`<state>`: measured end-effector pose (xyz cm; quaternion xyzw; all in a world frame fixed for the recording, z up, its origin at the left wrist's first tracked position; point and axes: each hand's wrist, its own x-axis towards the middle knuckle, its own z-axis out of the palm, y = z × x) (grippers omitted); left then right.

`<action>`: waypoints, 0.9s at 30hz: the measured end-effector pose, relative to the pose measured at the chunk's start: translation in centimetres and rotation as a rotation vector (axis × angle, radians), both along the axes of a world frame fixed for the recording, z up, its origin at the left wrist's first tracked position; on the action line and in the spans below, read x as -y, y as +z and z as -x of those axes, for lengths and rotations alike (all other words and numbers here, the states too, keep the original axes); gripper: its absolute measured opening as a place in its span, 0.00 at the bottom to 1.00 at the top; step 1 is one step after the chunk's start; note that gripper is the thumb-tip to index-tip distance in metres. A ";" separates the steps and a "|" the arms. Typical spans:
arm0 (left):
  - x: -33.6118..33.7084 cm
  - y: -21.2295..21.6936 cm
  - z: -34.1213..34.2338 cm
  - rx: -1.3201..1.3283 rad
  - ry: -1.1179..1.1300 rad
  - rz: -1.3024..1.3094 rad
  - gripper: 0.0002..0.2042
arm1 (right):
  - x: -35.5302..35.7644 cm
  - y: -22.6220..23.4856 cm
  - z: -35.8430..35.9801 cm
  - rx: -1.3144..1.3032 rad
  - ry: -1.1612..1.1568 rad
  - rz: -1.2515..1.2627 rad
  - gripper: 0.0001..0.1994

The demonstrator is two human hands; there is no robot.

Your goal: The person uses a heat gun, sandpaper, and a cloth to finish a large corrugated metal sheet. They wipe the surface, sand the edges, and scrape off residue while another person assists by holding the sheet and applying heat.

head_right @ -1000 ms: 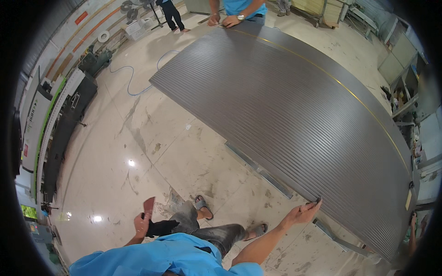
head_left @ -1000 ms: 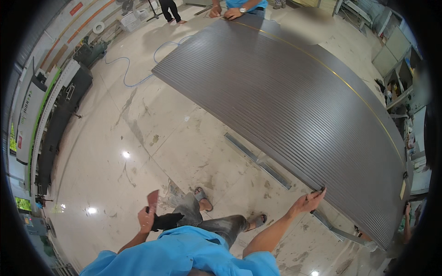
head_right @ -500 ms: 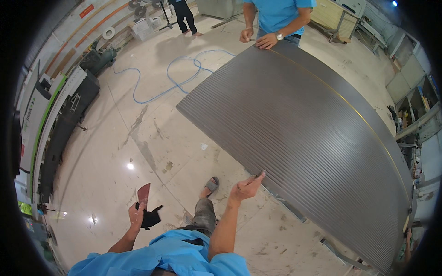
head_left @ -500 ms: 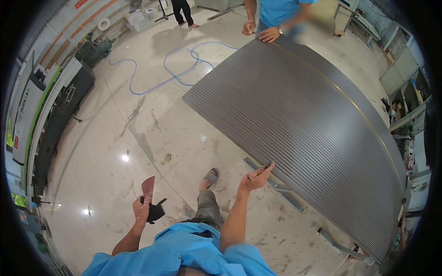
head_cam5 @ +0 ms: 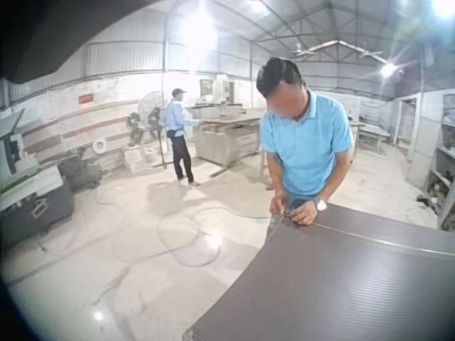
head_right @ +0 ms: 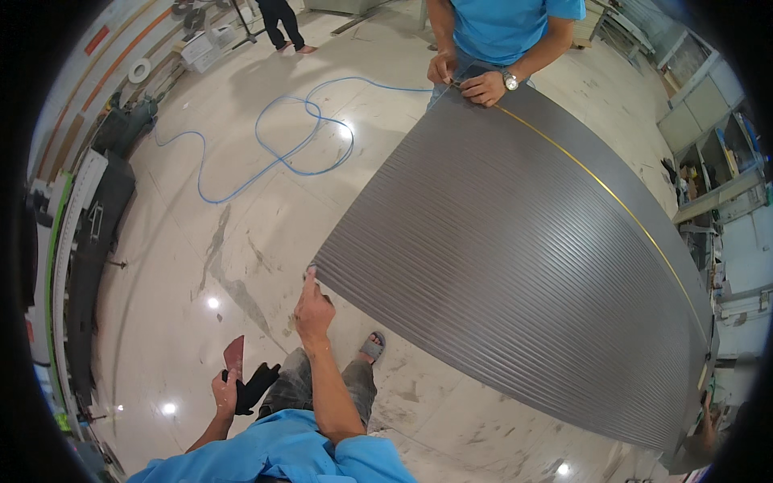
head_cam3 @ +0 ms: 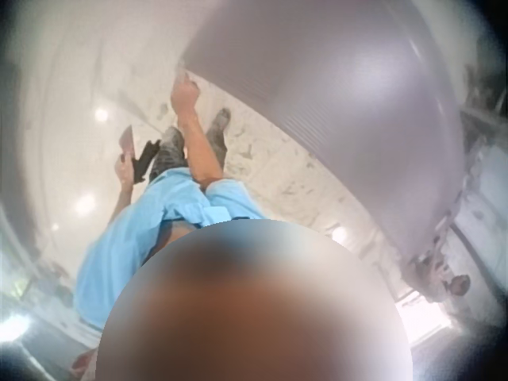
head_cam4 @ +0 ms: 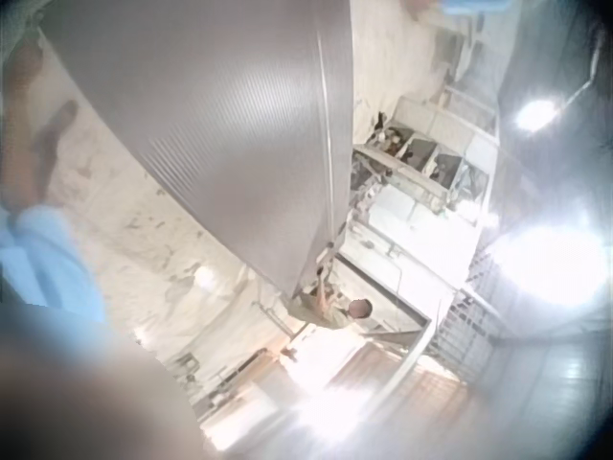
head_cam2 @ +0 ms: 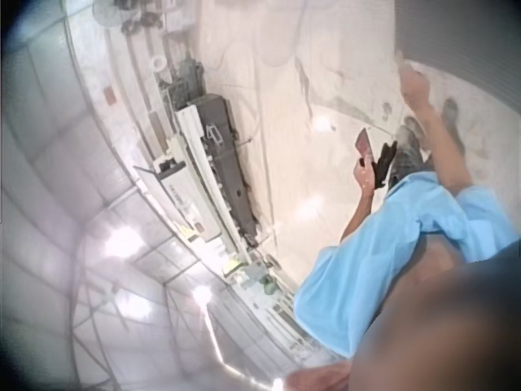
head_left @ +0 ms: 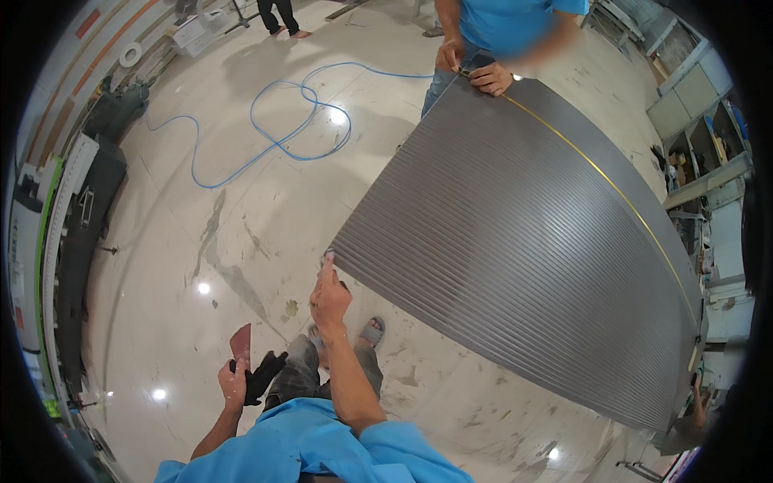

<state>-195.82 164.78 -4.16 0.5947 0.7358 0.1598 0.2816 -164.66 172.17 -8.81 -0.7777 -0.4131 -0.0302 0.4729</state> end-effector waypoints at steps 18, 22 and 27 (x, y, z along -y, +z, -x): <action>-32.3 -3.1 4.0 -0.107 -0.390 -0.025 0.17 | 0.8 2.5 -1.7 -0.403 -1.203 0.090 0.18; -35.1 -3.7 6.0 -0.114 -0.336 0.007 0.17 | -1.4 -0.7 0.0 -0.227 -1.042 -0.028 0.18; -36.0 -4.3 5.1 -0.115 -0.373 0.016 0.17 | -6.5 -0.7 5.1 -0.036 -0.633 0.103 0.25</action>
